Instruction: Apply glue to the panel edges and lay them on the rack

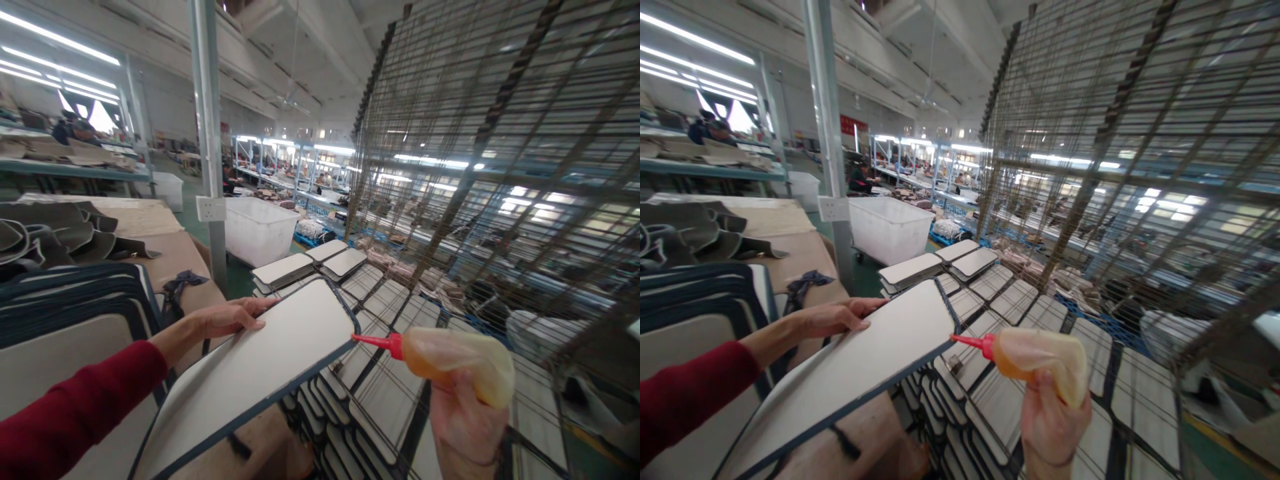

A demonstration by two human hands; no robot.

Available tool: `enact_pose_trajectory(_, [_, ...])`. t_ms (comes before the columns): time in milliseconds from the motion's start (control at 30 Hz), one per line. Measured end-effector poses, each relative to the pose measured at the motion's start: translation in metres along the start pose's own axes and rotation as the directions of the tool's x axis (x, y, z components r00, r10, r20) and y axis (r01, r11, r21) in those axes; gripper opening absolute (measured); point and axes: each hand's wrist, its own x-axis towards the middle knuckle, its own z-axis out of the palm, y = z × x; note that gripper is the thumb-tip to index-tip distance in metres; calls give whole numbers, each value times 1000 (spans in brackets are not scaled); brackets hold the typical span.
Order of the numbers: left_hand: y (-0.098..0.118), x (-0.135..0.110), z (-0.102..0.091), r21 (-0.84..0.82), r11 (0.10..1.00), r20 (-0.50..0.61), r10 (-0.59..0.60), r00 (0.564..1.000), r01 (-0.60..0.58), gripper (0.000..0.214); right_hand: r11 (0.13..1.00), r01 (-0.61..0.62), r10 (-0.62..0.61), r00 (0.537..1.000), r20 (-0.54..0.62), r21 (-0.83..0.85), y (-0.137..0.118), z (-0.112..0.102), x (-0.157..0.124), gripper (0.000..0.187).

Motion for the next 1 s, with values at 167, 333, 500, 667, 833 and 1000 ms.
enact_pose_trajectory(167, [-9, 0, 5, -75, 996, -10, 46, 999, -47, 73, 987, 149, -159, 970, -182, -67, -3, 15, 1, 41])
enact_pose_trajectory(333, [-19, -1, 4, -100, 992, -48, 78, 996, -83, 71, 984, 143, -160, 973, -167, -106, -8, 28, -1, 39])
enact_pose_trajectory(500, [-23, -4, 7, -106, 989, -72, 98, 993, -105, 70, 980, 146, -170, 968, -185, -137, -8, 36, -5, 40])
enact_pose_trajectory(667, [-26, -8, 10, -115, 988, -102, 90, 991, -101, 69, 984, 132, -152, 973, -174, -119, -2, 38, -8, 36])
enact_pose_trajectory(833, [-28, -11, 10, -126, 985, -134, 98, 986, -115, 72, 993, 98, -109, 980, -166, -71, 0, 43, -10, 34])
enact_pose_trajectory(1000, [-30, -14, 11, -131, 986, -177, 82, 981, -106, 74, 999, 49, -47, 990, -132, 17, -3, 48, -16, 39])
